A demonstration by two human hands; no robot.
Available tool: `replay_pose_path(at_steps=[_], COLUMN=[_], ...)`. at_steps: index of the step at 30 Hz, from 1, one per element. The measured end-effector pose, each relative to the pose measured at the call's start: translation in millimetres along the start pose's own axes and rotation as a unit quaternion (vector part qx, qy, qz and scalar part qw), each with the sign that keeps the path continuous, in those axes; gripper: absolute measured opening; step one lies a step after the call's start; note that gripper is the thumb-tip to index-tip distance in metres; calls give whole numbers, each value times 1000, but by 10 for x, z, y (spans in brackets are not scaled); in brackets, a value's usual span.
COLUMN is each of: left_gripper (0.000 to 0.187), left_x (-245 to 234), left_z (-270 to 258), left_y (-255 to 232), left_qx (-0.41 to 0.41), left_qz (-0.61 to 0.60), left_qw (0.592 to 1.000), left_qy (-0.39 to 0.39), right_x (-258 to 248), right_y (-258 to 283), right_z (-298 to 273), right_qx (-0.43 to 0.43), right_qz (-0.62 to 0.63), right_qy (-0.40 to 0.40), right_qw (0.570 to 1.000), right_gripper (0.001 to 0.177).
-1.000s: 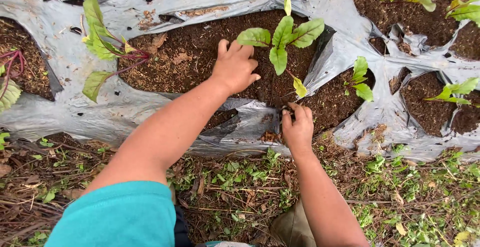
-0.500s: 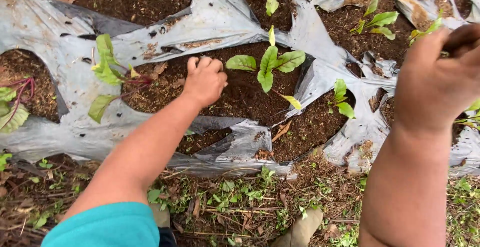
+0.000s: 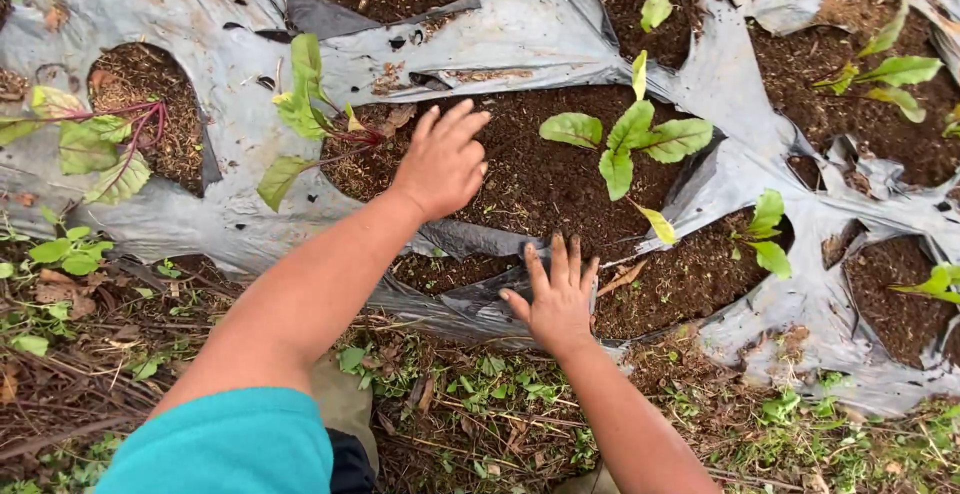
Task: The person plants small leafy seedlings into holes cut into a plastic sheet covering the soil. They use their hands to place the seedlings and press the soil around the base of each plant.
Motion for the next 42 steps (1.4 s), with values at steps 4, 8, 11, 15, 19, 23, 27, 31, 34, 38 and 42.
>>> replay_pose_path(at_steps=[4,8,11,15,19,23,27,31,34,38,42], left_gripper=[33,36,35,36,33,31,32,39,39,31,36], left_x=[639,815,845,984,948,950,954,274,-117,-5,-218], left_z=[181,157,207,222,220,228,242,-10,-816,-1927,-2475], left_y=[58,108,130,167,140,137,142,121,144,585,734], left_qx=[54,77,87,80,86,84,79,43,79,145,22], left_qz=[1,-1,3,-20,-33,-21,-19,-14,13,-11,57], left_qw=[997,997,996,996,996,996,996,986,961,942,848], left_qy=[49,3,-27,-20,-16,-20,41,159,264,301,526], right_x=[247,221,-6,-665,-1135,-1256,-1292,-930,-674,-386,67], right_y=[-41,-21,-42,-96,-234,-280,-248,-342,-340,234,739], right_z=[37,1,106,304,282,178,283,704,1266,2229,2777], right_qx=[28,46,57,101,131,83,3,-98,-85,-127,-175], right_qz=[6,34,39,49,64,34,76,158,197,158,13], right_qy=[57,143,201,344,319,335,229,21,-97,-125,-139], right_qw=[998,988,977,932,936,938,970,982,972,971,975], right_gripper=[90,92,91,80,78,69,61,49,36,31,20])
Point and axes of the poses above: each hand's wrist, its own z-axis towards the middle knuckle, its own x-axis out of the palm, y = z × x, the point moved 7 cm from there along z, towards the middle knuckle, and after that the axes turned 10 degrees about -x, right-handed, at the moved point
